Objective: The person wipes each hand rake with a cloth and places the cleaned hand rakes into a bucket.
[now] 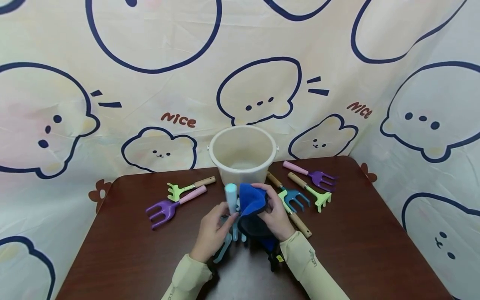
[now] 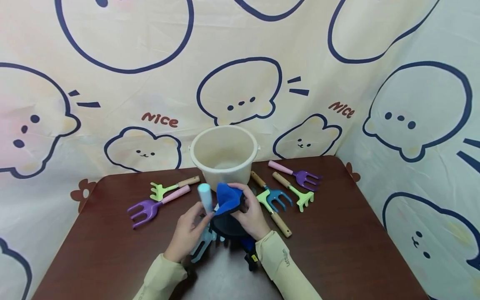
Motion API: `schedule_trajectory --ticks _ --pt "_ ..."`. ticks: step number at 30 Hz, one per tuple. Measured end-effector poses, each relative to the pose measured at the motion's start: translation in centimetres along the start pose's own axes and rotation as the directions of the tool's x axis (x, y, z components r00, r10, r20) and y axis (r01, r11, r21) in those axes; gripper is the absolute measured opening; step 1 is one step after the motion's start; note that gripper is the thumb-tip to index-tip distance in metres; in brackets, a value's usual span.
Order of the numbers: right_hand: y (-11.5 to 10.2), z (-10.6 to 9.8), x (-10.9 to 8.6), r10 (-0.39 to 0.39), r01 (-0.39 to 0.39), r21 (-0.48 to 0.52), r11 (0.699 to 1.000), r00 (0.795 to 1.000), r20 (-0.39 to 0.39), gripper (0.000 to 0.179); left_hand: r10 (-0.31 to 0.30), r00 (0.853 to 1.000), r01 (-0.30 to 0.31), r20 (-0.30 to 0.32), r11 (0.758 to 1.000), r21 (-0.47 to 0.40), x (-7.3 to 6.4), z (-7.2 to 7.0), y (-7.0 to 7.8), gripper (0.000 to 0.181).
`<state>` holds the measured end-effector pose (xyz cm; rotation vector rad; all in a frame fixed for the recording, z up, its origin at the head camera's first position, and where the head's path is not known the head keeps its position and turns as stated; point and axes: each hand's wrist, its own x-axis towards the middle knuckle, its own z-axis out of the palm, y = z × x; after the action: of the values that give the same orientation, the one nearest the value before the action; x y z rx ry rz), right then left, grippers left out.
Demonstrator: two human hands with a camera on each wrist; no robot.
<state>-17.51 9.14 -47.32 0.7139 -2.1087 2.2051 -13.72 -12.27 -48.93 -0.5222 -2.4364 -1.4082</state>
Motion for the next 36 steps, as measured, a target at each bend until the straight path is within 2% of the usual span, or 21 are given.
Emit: schedule_trajectory --ticks 2,5,9,12,16,19,22,27,29,32,34,36 --pt "0.2 -0.2 -0.1 0.0 0.001 -0.065 0.998 1.0 0.01 0.061 -0.028 0.999 0.024 -0.031 0.993 -0.115 0.1 -0.3 0.2 0.023" --pt "0.6 -0.3 -0.2 0.001 0.009 -0.203 0.979 0.999 0.05 0.065 -0.08 0.995 0.064 -0.052 0.966 -0.25 0.1 -0.6 0.4 0.024" --pt "1.2 0.2 -0.4 -0.034 0.084 -0.368 0.926 0.989 0.141 0.059 -0.113 0.993 0.101 -0.02 0.942 -0.319 -0.1 -0.6 0.7 0.026" --pt "1.5 0.6 -0.5 -0.134 0.202 -0.437 0.877 0.974 0.181 0.051 -0.085 0.996 0.084 0.012 0.935 -0.346 -0.1 -0.4 0.7 0.027" --pt "1.4 0.7 -0.6 -0.253 0.311 -0.494 0.812 0.95 0.182 0.056 -0.02 1.0 0.017 -0.009 0.963 -0.269 -0.1 -0.6 0.9 0.029" --pt "1.3 0.4 -0.7 -0.28 0.342 -0.522 0.781 0.94 0.197 0.058 0.044 0.997 -0.056 -0.063 0.979 -0.197 -0.1 -1.4 1.2 0.031" --pt "1.1 0.2 -0.7 -0.289 0.369 -0.545 0.753 0.929 0.231 0.056 0.089 0.991 -0.107 -0.097 0.974 -0.2 0.0 -2.3 1.8 0.039" --pt "1.0 0.1 -0.8 -0.32 0.427 -0.601 0.675 0.904 0.283 0.053 0.12 0.987 -0.142 -0.106 0.964 -0.227 -0.1 -3.3 2.6 0.056" --pt "1.1 0.1 -0.7 -0.345 0.463 -0.621 0.633 0.886 0.309 0.052 0.167 0.979 -0.186 -0.116 0.967 -0.174 0.0 -3.3 2.8 0.051" --pt "1.3 0.2 -0.6 -0.375 0.511 -0.64 0.574 0.859 0.349 0.051 0.264 0.953 -0.273 -0.149 0.961 -0.047 0.2 -3.2 2.9 0.038" --pt "1.5 0.2 -0.5 -0.386 0.528 -0.643 0.555 0.848 0.362 0.051 0.312 0.935 -0.31 -0.166 0.95 0.038 0.3 -3.2 2.8 0.033" --pt "1.6 0.3 -0.5 -0.386 0.527 -0.648 0.55 0.848 0.362 0.051 0.333 0.928 -0.327 -0.166 0.943 0.063 0.4 -3.3 2.7 0.033"
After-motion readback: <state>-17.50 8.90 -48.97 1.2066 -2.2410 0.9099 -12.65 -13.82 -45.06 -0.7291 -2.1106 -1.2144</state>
